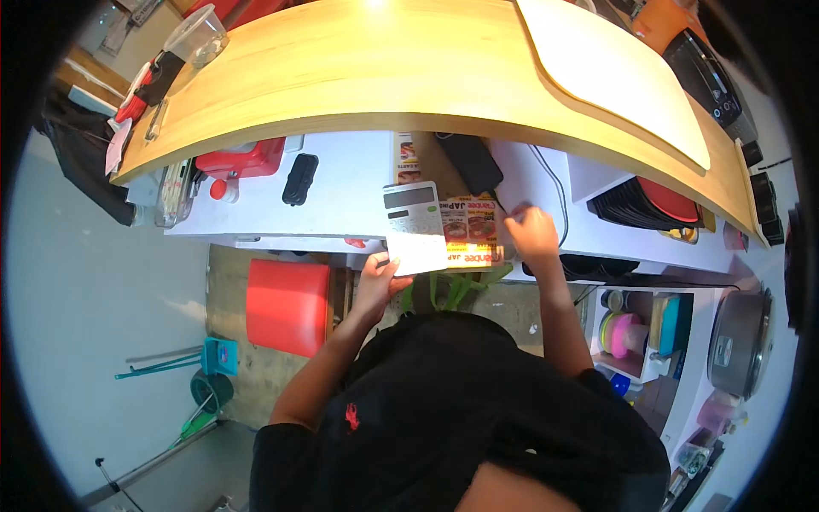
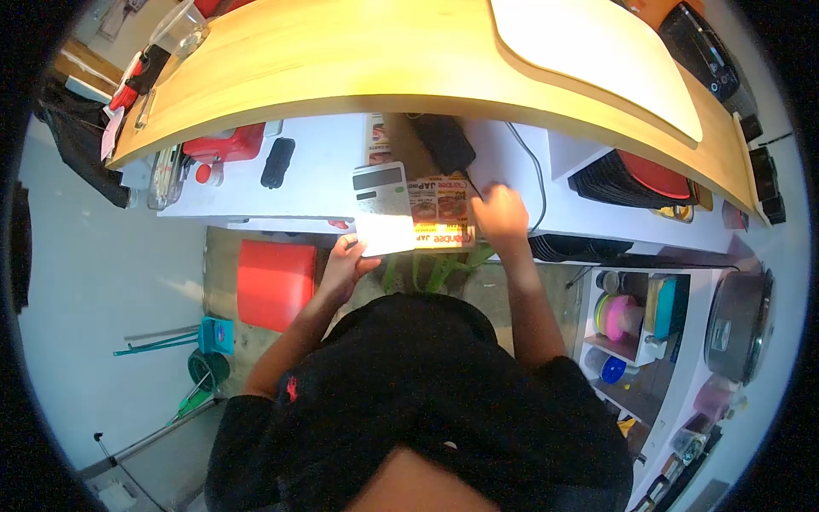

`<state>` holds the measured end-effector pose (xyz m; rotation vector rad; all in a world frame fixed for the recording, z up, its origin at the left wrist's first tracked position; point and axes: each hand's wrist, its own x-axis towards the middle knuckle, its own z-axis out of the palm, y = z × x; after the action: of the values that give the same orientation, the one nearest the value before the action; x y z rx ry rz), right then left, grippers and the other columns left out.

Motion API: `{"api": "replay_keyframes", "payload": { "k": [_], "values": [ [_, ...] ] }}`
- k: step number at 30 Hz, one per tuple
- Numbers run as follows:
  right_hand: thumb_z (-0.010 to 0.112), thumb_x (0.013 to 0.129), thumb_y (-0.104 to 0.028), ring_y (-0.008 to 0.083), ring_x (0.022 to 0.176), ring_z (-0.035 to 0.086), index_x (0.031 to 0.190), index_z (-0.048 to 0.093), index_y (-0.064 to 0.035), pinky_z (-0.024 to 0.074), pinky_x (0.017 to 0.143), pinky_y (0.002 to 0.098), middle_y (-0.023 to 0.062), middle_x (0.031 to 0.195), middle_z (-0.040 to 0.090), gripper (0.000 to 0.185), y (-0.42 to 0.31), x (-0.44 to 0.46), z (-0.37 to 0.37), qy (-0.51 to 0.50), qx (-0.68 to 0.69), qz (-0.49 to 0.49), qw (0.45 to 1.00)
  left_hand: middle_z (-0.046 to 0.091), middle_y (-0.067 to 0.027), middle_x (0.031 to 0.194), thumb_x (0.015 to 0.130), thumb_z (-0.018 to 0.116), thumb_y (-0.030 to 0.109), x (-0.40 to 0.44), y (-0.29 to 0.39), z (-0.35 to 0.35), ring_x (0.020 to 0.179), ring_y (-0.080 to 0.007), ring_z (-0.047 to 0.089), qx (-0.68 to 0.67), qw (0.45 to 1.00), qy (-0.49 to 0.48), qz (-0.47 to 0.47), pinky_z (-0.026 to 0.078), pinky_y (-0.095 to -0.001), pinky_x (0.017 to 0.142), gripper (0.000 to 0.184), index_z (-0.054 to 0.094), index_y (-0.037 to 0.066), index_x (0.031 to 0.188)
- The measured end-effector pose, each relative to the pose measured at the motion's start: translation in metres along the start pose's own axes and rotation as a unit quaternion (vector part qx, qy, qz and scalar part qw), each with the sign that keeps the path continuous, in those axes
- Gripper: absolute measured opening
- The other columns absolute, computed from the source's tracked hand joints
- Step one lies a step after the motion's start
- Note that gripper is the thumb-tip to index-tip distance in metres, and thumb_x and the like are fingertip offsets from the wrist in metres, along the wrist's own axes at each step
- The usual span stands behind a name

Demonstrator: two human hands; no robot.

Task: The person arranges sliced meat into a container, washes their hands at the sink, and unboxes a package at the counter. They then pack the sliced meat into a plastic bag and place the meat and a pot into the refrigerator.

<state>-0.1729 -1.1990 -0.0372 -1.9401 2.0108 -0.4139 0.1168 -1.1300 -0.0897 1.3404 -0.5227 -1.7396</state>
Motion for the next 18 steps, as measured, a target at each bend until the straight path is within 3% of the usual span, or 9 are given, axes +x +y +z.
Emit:
{"api": "replay_keyframes", "payload": {
  "k": [1, 3, 9, 14, 16, 17, 18],
  "values": [
    [0.066, 0.08, -0.035, 0.0308, 0.083, 0.063, 0.085, 0.063, -0.0001, 0.0495, 0.072, 0.0437, 0.0195, 0.079, 0.062, 0.035, -0.007, 0.018, 0.001, 0.0, -0.087, 0.013, 0.996, 0.06, -0.0186, 0.104, 0.093, 0.053, 0.015, -0.001, -0.001, 0.002, 0.08, -0.0181, 0.064, 0.013, 1.0, 0.001, -0.003, 0.056, -0.0258, 0.069, 0.034, 0.038, -0.001, 0.119],
    [0.066, 0.079, -0.037, 0.0364, 0.098, 0.056, 0.104, 0.058, -0.0031, 0.046, 0.083, 0.0462, 0.0228, 0.099, 0.059, 0.044, -0.024, 0.056, 0.006, 0.059, -0.065, 0.031, 0.996, 0.06, -0.0188, 0.103, 0.093, 0.053, 0.015, -0.002, 0.001, 0.004, 0.08, -0.0187, 0.064, 0.038, 0.999, 0.011, 0.0, 0.056, -0.0259, 0.069, 0.034, 0.037, -0.001, 0.119],
    [0.07, 0.071, -0.048, 0.0412, 0.108, 0.048, 0.128, 0.043, -0.0067, 0.0404, 0.09, 0.0513, 0.0248, 0.111, 0.053, 0.076, -0.04, 0.105, 0.064, 0.183, -0.047, -0.039, 0.981, 0.061, -0.0173, 0.098, 0.092, 0.053, 0.012, 0.003, -0.001, 0.009, 0.083, -0.021, 0.065, 0.082, 0.996, 0.004, 0.038, 0.057, -0.0275, 0.067, 0.027, 0.039, 0.001, 0.112],
    [0.072, 0.068, -0.051, 0.0417, 0.105, 0.051, 0.121, 0.05, -0.0016, 0.0395, 0.092, 0.0501, 0.0254, 0.11, 0.055, 0.076, -0.016, 0.108, 0.054, 0.176, -0.015, -0.052, 0.983, 0.063, -0.0139, 0.084, 0.09, 0.058, 0.012, 0.017, -0.005, 0.03, 0.077, -0.0189, 0.066, 0.14, 0.981, -0.013, 0.136, 0.058, -0.0286, 0.063, 0.017, 0.049, 0.001, 0.099],
    [0.072, 0.068, -0.053, 0.0431, 0.1, 0.053, 0.114, 0.055, 0.0008, 0.0399, 0.091, 0.0501, 0.0252, 0.107, 0.057, 0.073, -0.007, 0.1, 0.04, 0.152, -0.004, -0.02, 0.988, 0.063, -0.0124, 0.08, 0.088, 0.06, 0.012, 0.014, -0.002, 0.05, 0.073, -0.0161, 0.065, 0.187, 0.975, 0.009, 0.119, 0.057, -0.0279, 0.059, 0.016, 0.051, 0.0, 0.095],
    [0.073, 0.067, -0.054, 0.0434, 0.099, 0.054, 0.113, 0.056, 0.0011, 0.0404, 0.09, 0.0503, 0.0249, 0.105, 0.057, 0.073, 0.001, 0.096, 0.037, 0.155, -0.018, -0.005, 0.988, 0.064, -0.0118, 0.08, 0.087, 0.061, 0.013, 0.007, 0.007, 0.058, 0.074, -0.0162, 0.065, 0.222, 0.969, -0.012, 0.107, 0.058, -0.029, 0.065, 0.022, 0.051, -0.002, 0.101],
    [0.073, 0.067, -0.054, 0.0437, 0.098, 0.054, 0.111, 0.057, 0.0013, 0.0409, 0.089, 0.0504, 0.0247, 0.103, 0.058, 0.073, 0.007, 0.092, 0.036, 0.16, -0.033, 0.01, 0.987, 0.064, -0.011, 0.08, 0.087, 0.061, 0.014, 0.011, 0.006, 0.06, 0.074, -0.0142, 0.065, 0.248, 0.962, -0.03, 0.114, 0.057, -0.0285, 0.062, 0.022, 0.051, -0.001, 0.1]
  ]
}}
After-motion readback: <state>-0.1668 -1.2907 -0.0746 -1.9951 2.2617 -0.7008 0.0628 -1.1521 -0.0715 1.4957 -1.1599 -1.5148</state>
